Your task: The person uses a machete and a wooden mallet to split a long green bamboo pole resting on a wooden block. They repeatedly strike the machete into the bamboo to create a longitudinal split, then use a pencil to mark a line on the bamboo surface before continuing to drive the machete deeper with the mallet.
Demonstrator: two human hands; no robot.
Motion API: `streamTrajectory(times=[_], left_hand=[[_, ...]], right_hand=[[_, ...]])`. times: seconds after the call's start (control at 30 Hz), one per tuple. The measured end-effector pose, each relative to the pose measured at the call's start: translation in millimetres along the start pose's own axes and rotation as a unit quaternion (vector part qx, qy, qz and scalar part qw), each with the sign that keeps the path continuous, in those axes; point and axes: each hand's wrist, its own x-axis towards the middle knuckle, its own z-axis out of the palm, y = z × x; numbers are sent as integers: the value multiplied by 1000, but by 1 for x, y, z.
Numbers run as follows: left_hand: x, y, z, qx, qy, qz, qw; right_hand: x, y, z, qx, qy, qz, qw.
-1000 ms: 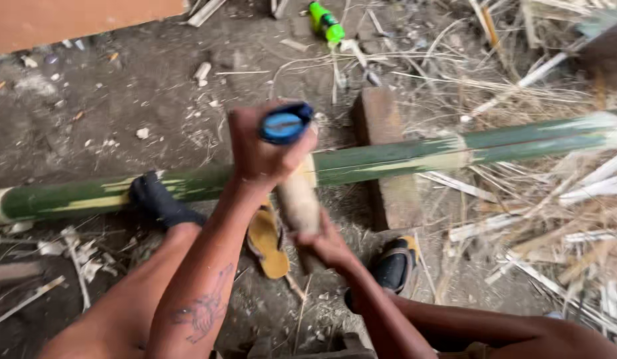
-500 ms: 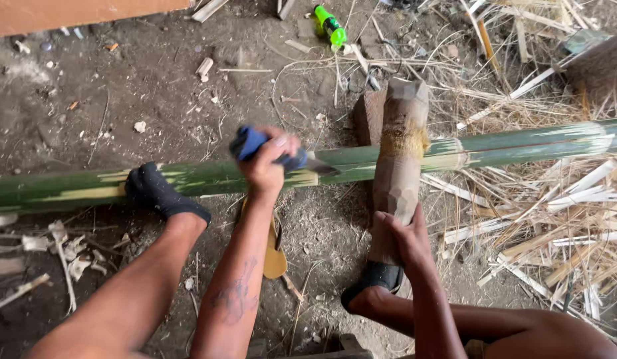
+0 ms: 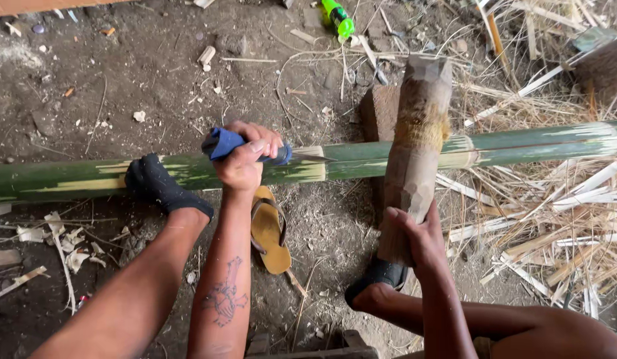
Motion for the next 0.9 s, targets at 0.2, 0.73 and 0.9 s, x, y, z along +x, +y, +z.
streamTrajectory(times=[0.2,0.73,0.9], left_hand=[[-4,1,39,182,-78,-24,980],[-12,22,31,509,-117,-77,849],[-12,11,70,520,-114,48,845]], right_hand=[[-3,48,78,-118,-134,94,979],[1,110,139,-27,-246,11,969],[13,110,119,77,-244,118,959]])
